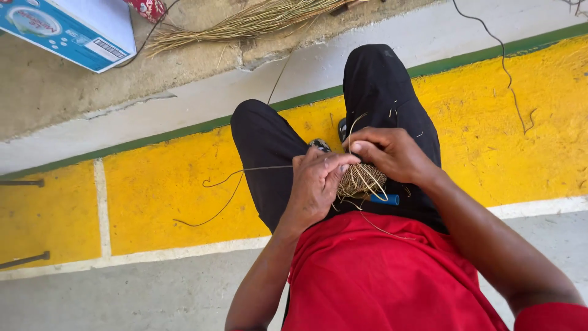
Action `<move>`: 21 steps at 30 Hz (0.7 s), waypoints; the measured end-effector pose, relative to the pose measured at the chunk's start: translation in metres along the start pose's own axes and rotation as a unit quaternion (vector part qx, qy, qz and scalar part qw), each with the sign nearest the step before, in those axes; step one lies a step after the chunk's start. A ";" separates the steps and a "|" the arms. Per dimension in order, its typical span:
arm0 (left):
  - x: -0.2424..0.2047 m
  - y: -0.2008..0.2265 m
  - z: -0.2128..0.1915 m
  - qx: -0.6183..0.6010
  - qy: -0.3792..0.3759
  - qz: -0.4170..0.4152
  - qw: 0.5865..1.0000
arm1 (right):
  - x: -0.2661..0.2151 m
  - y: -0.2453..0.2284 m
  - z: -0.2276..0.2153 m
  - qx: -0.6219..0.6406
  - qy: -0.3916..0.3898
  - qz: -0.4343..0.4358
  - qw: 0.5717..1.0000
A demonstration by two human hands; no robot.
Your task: The recorder is weaving thin bamboo or wood strips together to create a circular woven object.
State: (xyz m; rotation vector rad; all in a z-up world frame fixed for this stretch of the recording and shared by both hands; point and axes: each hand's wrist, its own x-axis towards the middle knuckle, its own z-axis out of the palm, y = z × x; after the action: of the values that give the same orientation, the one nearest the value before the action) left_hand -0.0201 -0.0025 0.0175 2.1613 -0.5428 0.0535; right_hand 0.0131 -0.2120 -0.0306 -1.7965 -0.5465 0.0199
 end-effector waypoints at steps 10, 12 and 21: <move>0.000 -0.002 0.002 0.000 0.007 0.007 1.000 | 0.075 0.044 -0.017 -0.232 0.178 -0.099 0.951; 0.005 -0.010 -0.001 -0.019 0.007 -0.013 1.000 | 0.063 0.025 -0.012 -0.093 0.028 0.054 0.994; 0.000 0.003 0.004 -0.014 0.005 -0.010 1.000 | 0.019 0.003 0.008 -0.080 0.128 -0.073 0.986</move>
State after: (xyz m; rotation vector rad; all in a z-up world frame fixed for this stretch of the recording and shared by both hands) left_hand -0.0220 -0.0066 0.0173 2.1383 -0.5140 0.0449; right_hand 0.0284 -0.1981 -0.0308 -1.8745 -0.5053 -0.3603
